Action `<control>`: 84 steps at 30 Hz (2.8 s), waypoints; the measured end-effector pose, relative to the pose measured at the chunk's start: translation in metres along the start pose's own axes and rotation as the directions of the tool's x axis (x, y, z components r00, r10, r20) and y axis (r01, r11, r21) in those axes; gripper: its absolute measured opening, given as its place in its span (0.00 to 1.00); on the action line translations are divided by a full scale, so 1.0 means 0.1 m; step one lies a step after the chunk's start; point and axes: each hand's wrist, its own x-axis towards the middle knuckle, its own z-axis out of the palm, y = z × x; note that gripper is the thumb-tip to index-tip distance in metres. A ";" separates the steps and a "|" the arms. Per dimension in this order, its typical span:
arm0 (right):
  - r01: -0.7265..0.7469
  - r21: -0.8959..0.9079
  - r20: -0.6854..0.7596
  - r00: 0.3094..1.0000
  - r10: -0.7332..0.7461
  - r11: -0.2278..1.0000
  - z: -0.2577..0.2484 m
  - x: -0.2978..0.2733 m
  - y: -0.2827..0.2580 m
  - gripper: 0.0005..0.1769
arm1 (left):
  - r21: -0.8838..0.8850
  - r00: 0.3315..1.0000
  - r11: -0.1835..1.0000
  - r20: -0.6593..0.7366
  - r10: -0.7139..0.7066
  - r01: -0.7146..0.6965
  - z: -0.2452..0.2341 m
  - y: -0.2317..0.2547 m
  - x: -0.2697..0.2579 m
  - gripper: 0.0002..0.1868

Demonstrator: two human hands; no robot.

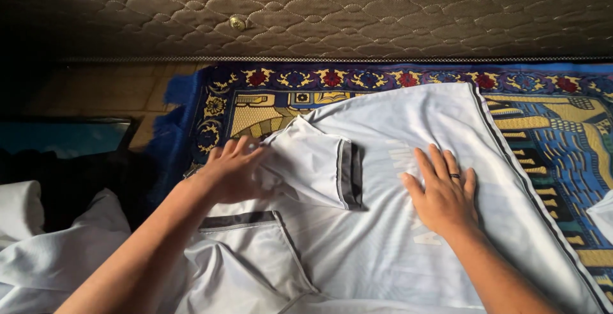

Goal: The recorder folds white shirts while kneeling on a prayer rug on the floor in a bedroom.

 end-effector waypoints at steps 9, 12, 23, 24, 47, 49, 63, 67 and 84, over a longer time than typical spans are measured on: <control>0.022 0.000 -0.017 1.000 -0.022 1.000 0.00 0.00 0.00 0.39 | -0.007 0.998 0.999 -0.058 0.032 -0.033 0.08 -0.47 -0.15 0.50; 0.011 0.005 -0.009 1.000 -0.011 1.000 -0.02 -0.01 0.00 0.39 | -0.101 0.980 0.992 -0.174 -0.092 0.075 0.03 -0.52 -0.20 0.34; 0.003 0.000 0.000 1.000 -0.003 1.000 -0.03 -0.02 -0.02 0.39 | -0.511 0.707 0.850 -0.553 -0.441 0.130 0.10 -1.46 0.07 0.11; 0.004 -0.002 -0.001 1.000 -0.004 1.000 -0.02 -0.01 -0.01 0.39 | -0.512 0.706 0.849 -0.554 -0.441 0.129 0.15 -1.59 0.12 0.11; -0.005 0.007 0.004 1.000 0.004 1.000 -0.01 0.00 0.00 0.38 | 0.158 0.864 0.965 -0.493 -0.105 0.208 0.33 -0.93 -0.11 0.16; -0.004 0.006 0.004 1.000 0.004 1.000 -0.01 -0.01 0.00 0.38 | 0.165 0.857 0.962 -0.504 -0.107 0.217 0.37 -0.96 -0.14 0.13; 0.015 -0.009 -0.023 1.000 -0.015 1.000 -0.02 0.01 0.00 0.38 | -0.294 0.631 0.821 -0.530 -0.567 0.490 0.52 -1.15 0.12 0.14; 0.020 -0.005 -0.019 1.000 -0.020 1.000 -0.02 -0.02 0.00 0.38 | -0.101 0.755 0.984 -0.631 -0.179 0.149 0.43 -0.42 -0.07 0.21; 0.012 -0.005 -0.038 0.999 -0.012 1.000 -0.03 -0.01 -0.01 0.38 | 0.285 0.907 0.925 -0.265 0.328 -0.251 0.39 -0.48 -0.33 0.17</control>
